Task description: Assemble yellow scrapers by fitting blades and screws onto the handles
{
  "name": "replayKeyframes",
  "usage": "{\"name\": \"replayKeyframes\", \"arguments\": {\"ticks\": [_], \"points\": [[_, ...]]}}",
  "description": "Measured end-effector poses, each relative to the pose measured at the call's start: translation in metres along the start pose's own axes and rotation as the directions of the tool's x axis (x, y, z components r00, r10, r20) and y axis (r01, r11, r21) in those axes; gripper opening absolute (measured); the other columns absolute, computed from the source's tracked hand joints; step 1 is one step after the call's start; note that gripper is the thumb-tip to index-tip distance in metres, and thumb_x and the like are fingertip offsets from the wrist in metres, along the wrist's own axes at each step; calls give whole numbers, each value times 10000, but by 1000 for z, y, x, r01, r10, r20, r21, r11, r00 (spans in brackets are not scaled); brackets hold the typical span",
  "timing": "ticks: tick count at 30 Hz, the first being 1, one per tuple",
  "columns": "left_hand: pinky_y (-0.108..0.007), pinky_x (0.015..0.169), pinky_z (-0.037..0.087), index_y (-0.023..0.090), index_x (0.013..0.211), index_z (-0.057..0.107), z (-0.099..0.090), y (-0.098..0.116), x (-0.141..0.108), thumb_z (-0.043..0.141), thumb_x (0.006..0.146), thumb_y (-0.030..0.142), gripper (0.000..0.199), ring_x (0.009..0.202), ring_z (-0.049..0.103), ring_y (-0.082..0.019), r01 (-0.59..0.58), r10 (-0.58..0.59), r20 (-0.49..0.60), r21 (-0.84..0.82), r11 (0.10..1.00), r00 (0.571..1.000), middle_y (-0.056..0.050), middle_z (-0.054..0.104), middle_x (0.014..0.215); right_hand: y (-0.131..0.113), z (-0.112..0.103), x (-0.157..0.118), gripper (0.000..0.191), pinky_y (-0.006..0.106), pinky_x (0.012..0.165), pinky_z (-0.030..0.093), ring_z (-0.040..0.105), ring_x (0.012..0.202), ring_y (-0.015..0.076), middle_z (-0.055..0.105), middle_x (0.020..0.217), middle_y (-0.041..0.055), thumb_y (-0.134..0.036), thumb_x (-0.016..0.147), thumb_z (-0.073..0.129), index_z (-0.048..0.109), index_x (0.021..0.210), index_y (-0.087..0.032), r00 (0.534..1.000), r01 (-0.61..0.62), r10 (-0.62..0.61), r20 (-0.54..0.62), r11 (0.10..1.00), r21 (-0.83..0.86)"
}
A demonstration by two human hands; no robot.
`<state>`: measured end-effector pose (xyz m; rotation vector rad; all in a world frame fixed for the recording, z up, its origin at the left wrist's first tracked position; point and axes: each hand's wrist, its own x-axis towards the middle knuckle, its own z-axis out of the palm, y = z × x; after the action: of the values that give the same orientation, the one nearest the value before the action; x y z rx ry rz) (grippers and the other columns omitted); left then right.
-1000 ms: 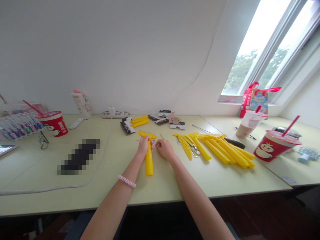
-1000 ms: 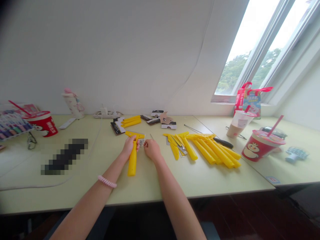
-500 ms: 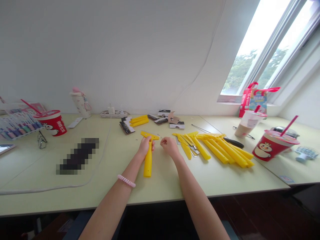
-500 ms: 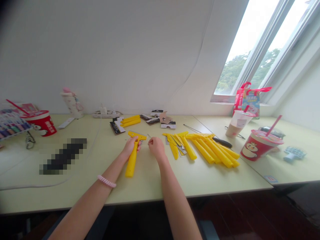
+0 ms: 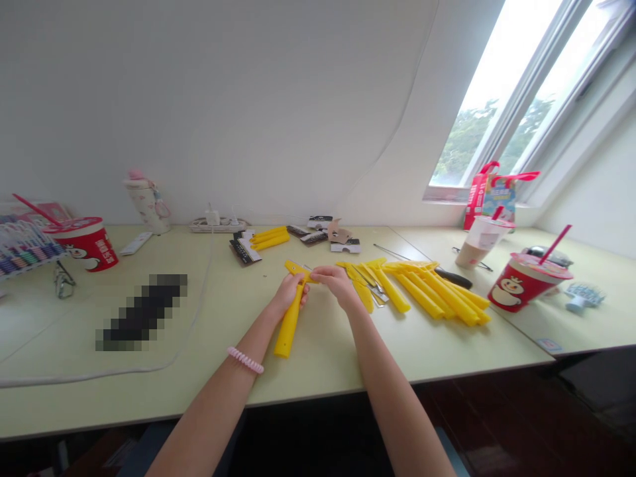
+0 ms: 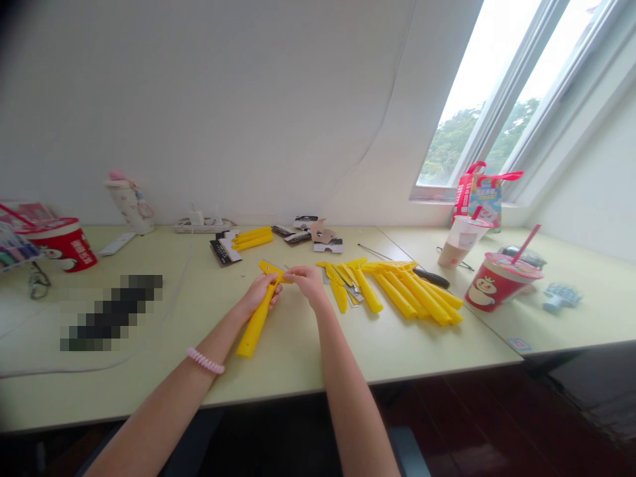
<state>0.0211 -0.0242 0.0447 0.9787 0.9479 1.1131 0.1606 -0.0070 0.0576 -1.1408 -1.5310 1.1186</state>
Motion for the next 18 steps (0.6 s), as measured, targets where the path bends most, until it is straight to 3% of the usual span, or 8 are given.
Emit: {"name": "replayKeyframes", "arguments": {"ticks": [11,18], "points": [[-184,286,264,190,846,395,1,-2,0,433,749,325,170,290,388,-76,-5,5,10,25,1000,1000,64,468,494,4,6,2,162,213,582,400,508,621,88,548,676,-15,-208,574,652,603,724,-172,980,-199,187,69,937,287],[-188,288,259,197,822,391,1,-1,0,434,742,323,156,285,388,-79,-17,17,-22,-7,1000,1000,70,455,478,4,8,3,192,208,590,425,539,690,107,575,757,3,-261,610,654,602,781,-192,987,-162,154,50,944,287]]}}
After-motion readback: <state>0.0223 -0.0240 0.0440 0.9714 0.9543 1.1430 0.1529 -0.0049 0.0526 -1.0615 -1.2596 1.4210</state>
